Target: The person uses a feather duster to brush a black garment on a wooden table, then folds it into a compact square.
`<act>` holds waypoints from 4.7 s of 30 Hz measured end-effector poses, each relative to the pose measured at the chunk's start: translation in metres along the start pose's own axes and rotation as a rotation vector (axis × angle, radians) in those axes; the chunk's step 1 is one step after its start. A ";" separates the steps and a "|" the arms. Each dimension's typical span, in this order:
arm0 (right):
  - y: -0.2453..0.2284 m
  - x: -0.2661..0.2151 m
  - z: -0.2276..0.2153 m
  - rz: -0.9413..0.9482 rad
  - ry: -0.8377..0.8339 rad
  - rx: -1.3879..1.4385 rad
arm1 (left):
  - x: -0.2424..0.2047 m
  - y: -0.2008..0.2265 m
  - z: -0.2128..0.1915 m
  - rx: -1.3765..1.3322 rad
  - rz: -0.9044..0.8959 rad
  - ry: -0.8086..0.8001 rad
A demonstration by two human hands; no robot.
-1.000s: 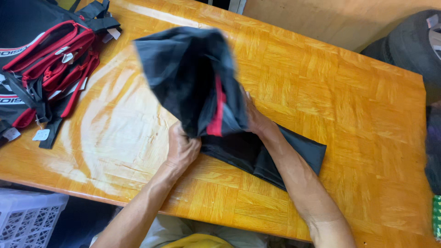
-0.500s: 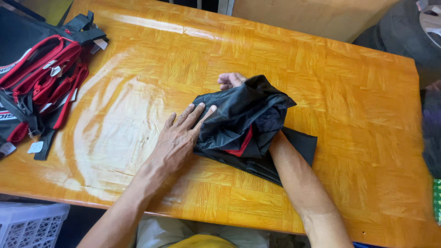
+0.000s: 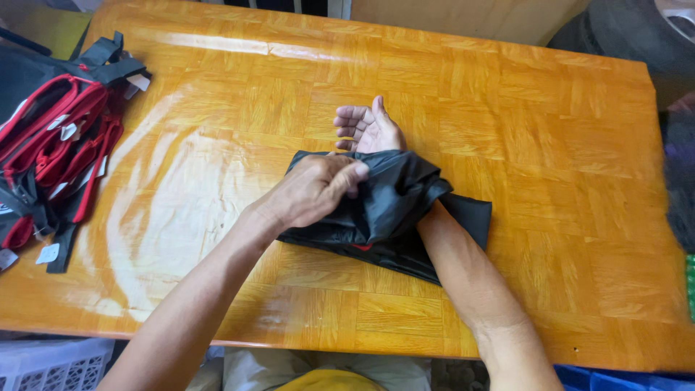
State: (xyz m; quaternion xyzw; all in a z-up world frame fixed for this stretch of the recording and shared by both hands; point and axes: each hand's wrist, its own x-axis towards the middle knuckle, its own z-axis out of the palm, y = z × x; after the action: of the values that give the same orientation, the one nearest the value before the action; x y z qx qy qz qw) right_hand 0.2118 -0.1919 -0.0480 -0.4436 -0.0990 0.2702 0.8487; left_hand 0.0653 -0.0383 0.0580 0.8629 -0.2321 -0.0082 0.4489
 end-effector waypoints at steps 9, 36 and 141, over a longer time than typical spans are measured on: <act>-0.072 -0.024 0.002 -0.185 -0.032 0.681 | -0.008 -0.035 0.041 0.446 0.265 -0.010; -0.044 -0.158 -0.065 -0.314 0.576 -1.017 | -0.012 0.018 0.038 0.751 0.133 -0.336; -0.042 -0.158 0.016 -0.554 0.311 -1.628 | -0.017 -0.018 0.077 -0.036 0.588 0.097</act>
State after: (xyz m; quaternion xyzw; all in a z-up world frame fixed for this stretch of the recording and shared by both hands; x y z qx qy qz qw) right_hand 0.0893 -0.2864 0.0067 -0.9038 -0.2487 -0.1641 0.3073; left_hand 0.0401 -0.0824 -0.0052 0.7498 -0.4503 0.1593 0.4579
